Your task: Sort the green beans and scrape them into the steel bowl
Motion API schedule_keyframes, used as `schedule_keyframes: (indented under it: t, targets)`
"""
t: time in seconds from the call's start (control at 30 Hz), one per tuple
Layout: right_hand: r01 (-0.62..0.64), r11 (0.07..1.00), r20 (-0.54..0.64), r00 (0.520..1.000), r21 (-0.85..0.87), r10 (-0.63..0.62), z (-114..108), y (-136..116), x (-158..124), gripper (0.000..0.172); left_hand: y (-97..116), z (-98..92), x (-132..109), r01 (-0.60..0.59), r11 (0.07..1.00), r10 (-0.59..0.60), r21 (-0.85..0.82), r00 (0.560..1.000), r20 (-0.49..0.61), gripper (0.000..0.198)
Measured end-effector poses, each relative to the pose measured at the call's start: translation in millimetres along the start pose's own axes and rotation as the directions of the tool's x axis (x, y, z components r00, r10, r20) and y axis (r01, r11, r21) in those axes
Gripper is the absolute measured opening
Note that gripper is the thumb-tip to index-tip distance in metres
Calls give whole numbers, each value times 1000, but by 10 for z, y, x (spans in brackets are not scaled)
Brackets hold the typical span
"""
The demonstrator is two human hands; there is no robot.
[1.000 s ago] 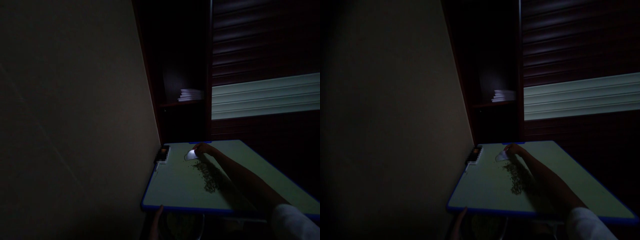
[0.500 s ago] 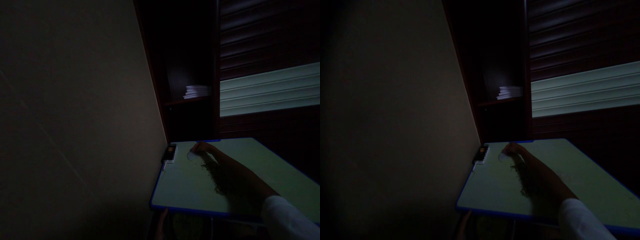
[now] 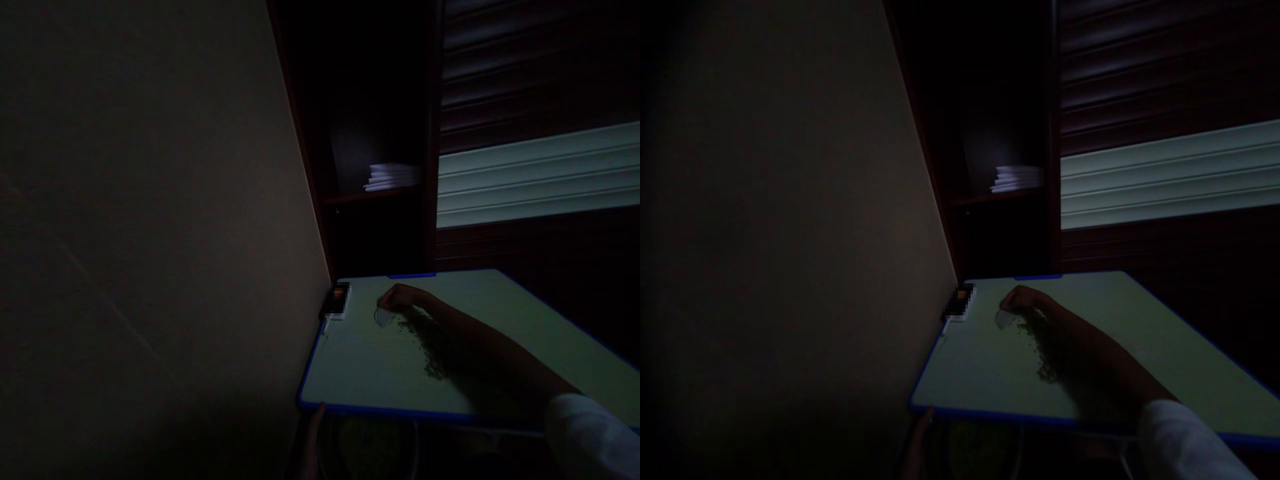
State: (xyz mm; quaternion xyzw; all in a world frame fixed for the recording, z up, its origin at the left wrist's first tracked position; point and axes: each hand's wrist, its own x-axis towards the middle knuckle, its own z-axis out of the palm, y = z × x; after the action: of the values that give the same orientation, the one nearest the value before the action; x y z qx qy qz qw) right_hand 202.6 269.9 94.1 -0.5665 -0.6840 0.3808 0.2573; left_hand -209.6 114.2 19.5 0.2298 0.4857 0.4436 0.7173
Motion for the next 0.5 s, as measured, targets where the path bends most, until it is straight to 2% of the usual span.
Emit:
schedule_keyframes:
  t: [0.07, 0.23, 0.37, 0.5]
  targets:
    - [8, 1000, 34, 999, 4, -8, 32, 3, -70, 35, 27, 83, -102, 52, 999, -53, -10, 998, -17, 59]
    - [43, 999, 71, 996, 19, -45, 87, -14, -294, 34, 129, 265, -287, 133, 985, -129, -108, 991, 42, 63]
    - [55, 998, 3, 999, 26, -55, -63, -11, -475, 33, 146, 286, -341, 58, 996, -60, -64, 998, -30, 68]
    - [5, 999, -185, 983, 33, 2, -378, 64, -638, 34, 69, 196, -307, -93, 995, 93, -17, 995, -21, 65]
